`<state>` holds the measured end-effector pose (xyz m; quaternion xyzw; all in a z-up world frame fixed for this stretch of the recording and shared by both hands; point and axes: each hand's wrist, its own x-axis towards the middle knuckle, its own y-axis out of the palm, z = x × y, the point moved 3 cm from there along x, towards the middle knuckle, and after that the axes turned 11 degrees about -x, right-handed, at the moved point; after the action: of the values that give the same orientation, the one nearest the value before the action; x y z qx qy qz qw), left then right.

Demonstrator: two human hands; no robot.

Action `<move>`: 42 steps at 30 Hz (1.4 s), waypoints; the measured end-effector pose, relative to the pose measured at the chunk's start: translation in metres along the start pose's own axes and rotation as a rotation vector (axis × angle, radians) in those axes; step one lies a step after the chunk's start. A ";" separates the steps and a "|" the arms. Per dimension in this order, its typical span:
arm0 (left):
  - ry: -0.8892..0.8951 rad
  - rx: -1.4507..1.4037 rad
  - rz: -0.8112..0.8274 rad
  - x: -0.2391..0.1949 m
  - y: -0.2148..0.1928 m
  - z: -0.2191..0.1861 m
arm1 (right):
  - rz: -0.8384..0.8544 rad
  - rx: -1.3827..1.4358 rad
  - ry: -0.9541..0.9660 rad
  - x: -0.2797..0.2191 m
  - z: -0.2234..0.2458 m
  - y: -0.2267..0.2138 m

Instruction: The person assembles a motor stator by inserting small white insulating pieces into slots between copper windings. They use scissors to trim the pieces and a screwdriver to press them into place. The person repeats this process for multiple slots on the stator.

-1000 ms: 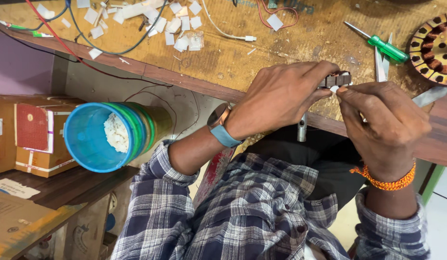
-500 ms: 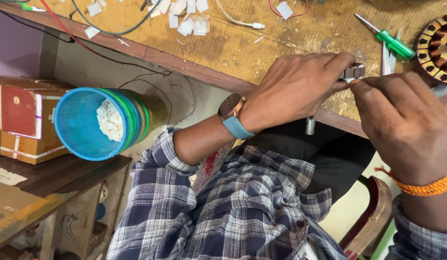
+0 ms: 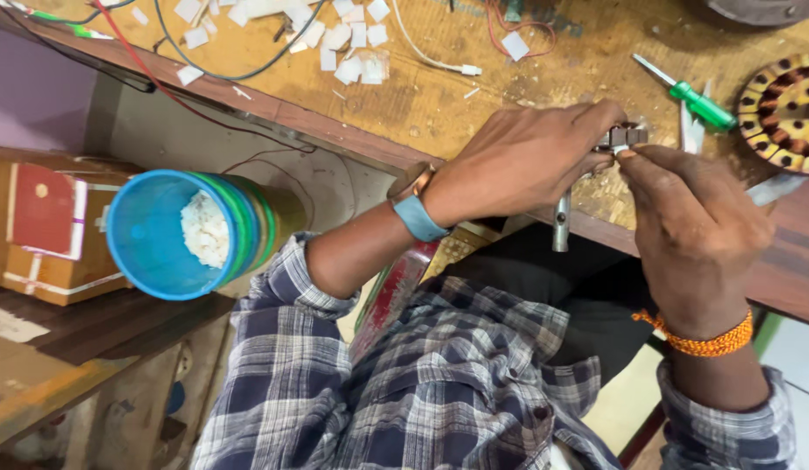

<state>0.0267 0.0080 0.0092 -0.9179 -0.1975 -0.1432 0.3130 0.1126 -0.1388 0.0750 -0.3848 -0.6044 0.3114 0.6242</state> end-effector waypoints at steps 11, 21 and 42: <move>-0.107 -0.016 0.038 0.001 -0.007 0.004 | -0.217 0.023 -0.020 0.001 0.000 0.026; -0.108 0.062 0.006 0.009 0.000 0.015 | -0.241 -0.078 -0.019 -0.002 -0.012 0.048; 0.074 -0.066 0.219 -0.012 -0.014 0.015 | -0.152 0.086 0.207 -0.017 0.004 0.027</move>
<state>0.0117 0.0242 -0.0002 -0.9379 -0.0796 -0.1483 0.3034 0.1089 -0.1395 0.0428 -0.3411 -0.5503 0.2474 0.7208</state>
